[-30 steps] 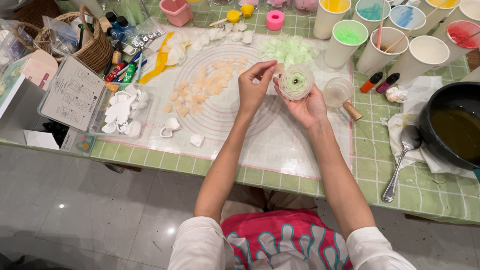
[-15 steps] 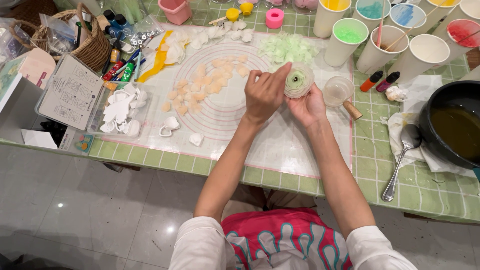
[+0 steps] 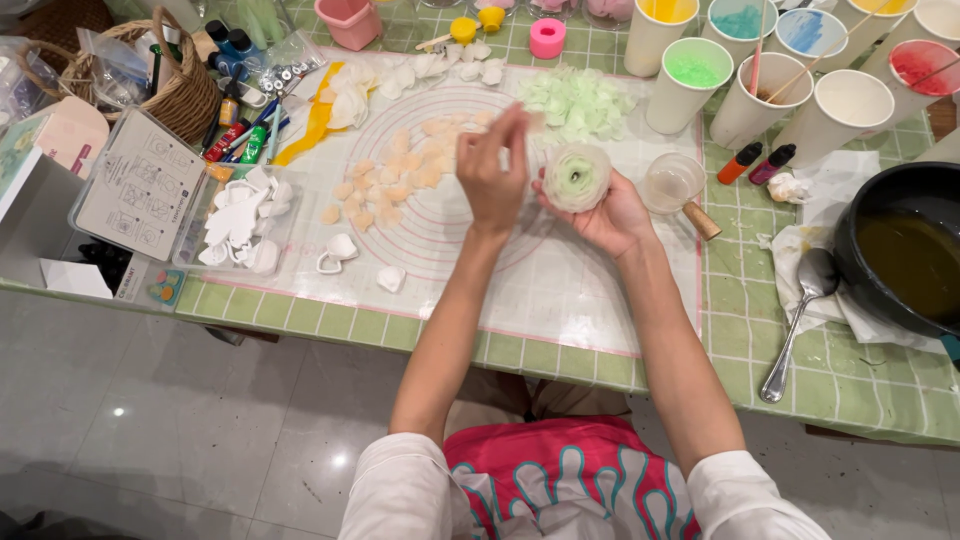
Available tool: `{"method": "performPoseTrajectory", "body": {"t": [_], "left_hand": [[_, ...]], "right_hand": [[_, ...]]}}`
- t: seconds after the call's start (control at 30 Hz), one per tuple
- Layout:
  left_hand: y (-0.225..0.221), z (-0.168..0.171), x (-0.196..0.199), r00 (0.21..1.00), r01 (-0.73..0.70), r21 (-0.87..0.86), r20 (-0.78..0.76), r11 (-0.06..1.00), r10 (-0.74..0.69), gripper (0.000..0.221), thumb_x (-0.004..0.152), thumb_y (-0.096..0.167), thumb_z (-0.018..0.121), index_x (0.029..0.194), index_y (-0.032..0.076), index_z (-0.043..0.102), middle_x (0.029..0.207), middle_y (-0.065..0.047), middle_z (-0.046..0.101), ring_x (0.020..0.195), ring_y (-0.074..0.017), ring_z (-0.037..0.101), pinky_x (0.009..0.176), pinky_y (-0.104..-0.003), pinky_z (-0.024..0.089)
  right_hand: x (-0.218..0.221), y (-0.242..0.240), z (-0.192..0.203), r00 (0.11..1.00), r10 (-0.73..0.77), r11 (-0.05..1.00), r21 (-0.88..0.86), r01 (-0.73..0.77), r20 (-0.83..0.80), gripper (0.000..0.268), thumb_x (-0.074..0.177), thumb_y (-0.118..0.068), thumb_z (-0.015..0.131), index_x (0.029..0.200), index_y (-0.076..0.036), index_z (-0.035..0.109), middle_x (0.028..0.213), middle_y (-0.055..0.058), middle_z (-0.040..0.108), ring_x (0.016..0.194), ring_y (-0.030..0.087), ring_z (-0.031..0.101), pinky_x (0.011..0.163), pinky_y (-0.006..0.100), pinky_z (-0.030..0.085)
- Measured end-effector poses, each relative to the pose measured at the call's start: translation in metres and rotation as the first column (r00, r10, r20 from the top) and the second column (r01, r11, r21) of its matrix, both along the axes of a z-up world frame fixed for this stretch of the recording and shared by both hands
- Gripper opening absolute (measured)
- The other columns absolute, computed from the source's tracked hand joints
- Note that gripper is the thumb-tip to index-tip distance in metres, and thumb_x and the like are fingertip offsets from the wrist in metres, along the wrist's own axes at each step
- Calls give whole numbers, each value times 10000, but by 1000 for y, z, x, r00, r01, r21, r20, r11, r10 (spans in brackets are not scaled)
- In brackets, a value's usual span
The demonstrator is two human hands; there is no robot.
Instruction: The person is crafting a decorative wax flower by assembling pre-formed petals and pouring melted wax onto a mat to shape it.
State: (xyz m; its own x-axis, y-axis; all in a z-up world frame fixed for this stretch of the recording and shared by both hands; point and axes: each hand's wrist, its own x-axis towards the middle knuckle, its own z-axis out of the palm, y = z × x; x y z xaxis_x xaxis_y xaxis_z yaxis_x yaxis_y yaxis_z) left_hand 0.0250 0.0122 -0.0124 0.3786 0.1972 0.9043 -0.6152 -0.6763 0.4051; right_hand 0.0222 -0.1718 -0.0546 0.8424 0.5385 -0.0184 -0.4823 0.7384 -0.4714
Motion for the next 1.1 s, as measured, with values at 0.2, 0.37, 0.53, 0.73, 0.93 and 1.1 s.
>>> {"method": "performPoseTrajectory", "body": {"t": [0.2,0.37,0.53,0.73,0.93,1.1], "left_hand": [[19,-24,52,976,-69,-20,-210,997,64,240,929,79,710,1162,130,685,756,-20,739,669,-171,673,774,-340,434],[20,-41,107,943,-106,257,-281,961,179,216,932,106,694,1146,118,662,719,-81,721,685,-244,678,779,-389,444],[24,-58,140,947,-67,492,-243,868,211,192,945,101,683,1133,99,645,698,-89,713,689,-260,673,826,-419,444],[41,-43,124,942,-7,337,-315,942,119,161,884,95,723,1044,97,713,746,-105,753,694,-273,692,788,-427,459],[112,-19,77,603,323,-26,-765,946,-226,181,814,48,724,979,70,793,767,-98,773,678,-162,735,644,-320,551],[146,-14,29,410,380,34,-902,924,-136,191,774,22,732,950,58,796,756,-99,745,691,-174,705,617,-338,546]], "right_hand": [[-1,-3,2,996,-76,994,-71,80,53,549,1116,-317,344,1481,82,439,1481,306,509,1359,482,528,1151,550,470],[6,-7,-7,983,-183,983,-5,182,-33,528,1092,-284,345,1478,64,439,1485,292,515,1355,469,535,1145,542,477],[11,-9,-10,974,-201,974,90,210,-100,525,1085,-265,347,1477,75,431,1482,292,515,1350,471,535,1147,541,479],[5,-7,-2,977,-194,977,71,200,-90,534,1087,-277,348,1487,69,422,1494,296,502,1363,470,527,1165,542,463],[7,-5,-9,984,-176,984,29,177,-40,549,1080,-286,344,1481,79,425,1492,305,508,1372,479,516,1163,554,456],[9,-4,-14,987,-153,986,57,155,-46,532,1091,-283,362,1500,48,438,1513,288,509,1399,473,507,1174,553,455]]}}
